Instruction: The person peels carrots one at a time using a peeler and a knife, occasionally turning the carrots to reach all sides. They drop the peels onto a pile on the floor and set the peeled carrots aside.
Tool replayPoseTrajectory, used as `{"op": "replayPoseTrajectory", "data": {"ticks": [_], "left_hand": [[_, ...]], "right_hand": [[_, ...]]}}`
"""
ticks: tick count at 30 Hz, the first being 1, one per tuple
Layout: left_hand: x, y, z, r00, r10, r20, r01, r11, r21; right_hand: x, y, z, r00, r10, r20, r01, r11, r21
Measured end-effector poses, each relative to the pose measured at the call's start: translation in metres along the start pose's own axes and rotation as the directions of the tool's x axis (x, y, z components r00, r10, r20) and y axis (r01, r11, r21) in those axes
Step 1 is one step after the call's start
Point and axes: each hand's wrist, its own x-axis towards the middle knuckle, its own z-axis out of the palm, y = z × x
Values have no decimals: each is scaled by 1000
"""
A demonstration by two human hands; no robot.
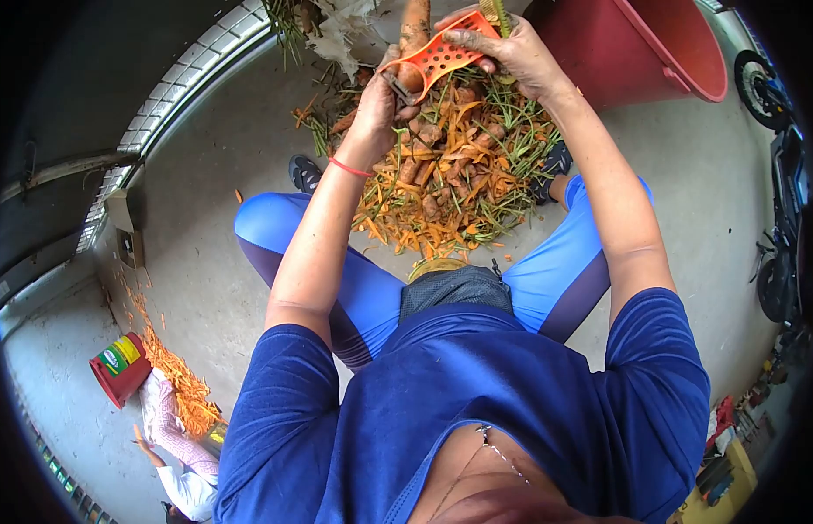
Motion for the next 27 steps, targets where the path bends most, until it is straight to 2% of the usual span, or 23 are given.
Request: {"op": "replayPoseTrajectory", "data": {"ticks": [1, 4, 5, 7, 9, 10, 11, 12, 13, 14, 15, 17, 18, 20, 21, 25, 27], "left_hand": [[-1, -1, 1, 999, -19, -35, 19, 1000, 24], [-6, 3, -2, 999, -30, 19, 29, 999, 38], [-7, 4, -2, 999, -30, 44, 28, 998, 49], [-13, 5, 2, 999, -39, -1, 39, 999, 25], [-16, 6, 6, 996, -68, -54, 66, 997, -27], [-17, 5, 1, 998, -46, -32, 48, 997, 56], [-17, 4, -1, 999, -46, -19, 46, 998, 30], [-16, 3, -1, 999, -44, -6, 44, 999, 5], [-16, 3, -2, 999, -41, 7, 42, 999, -21], [-16, 2, -4, 998, 6, 60, -4, 1000, -29], [-15, 2, -9, 992, -6, 130, 17, 996, -84], [-12, 4, -20, 964, -17, 267, 69, 980, -187], [-7, 2, -18, 989, -17, 148, 56, 963, -263], [4, -4, -27, 972, 16, 233, 60, 947, -314], [9, -7, -32, 961, 37, 274, 61, 938, -340], [-11, 0, -8, 990, 118, 79, -104, 981, -163], [-7, 0, -15, 973, 139, 185, -99, 973, -209]], "right_hand": [[0, 6, 2, 999, -41, 26, 41, 999, -7], [-1, 9, 1, 999, 35, 39, -32, 997, -74], [0, 10, 1, 999, -12, 38, 15, 997, -71], [3, 12, 1, 994, -106, 42, 108, 992, -67], [2, 11, -1, 998, -53, 46, 56, 996, -63], [2, 9, -1, 998, -46, 39, 48, 997, -65], [2, 9, 0, 999, -39, 32, 41, 997, -67], [4, 13, 0, 995, -88, 39, 91, 992, -86], [3, 12, -1, 999, -33, 35, 36, 997, -70], [2, 10, -2, 999, 21, 32, -19, 998, -55], [1, 7, -3, 997, 73, 32, -72, 997, -42], [-2, 1, 2, 988, 152, -20, -149, 984, 97], [-4, -3, 3, 985, 166, -40, -156, 971, 181], [-6, -7, 0, 976, 214, -40, -190, 926, 328], [-5, -7, -1, 980, 188, -58, -163, 943, 290], [-4, -4, -1, 988, 125, -95, -106, 977, 184], [-4, 0, -4, 987, 135, -91, -121, 982, 144]]}}
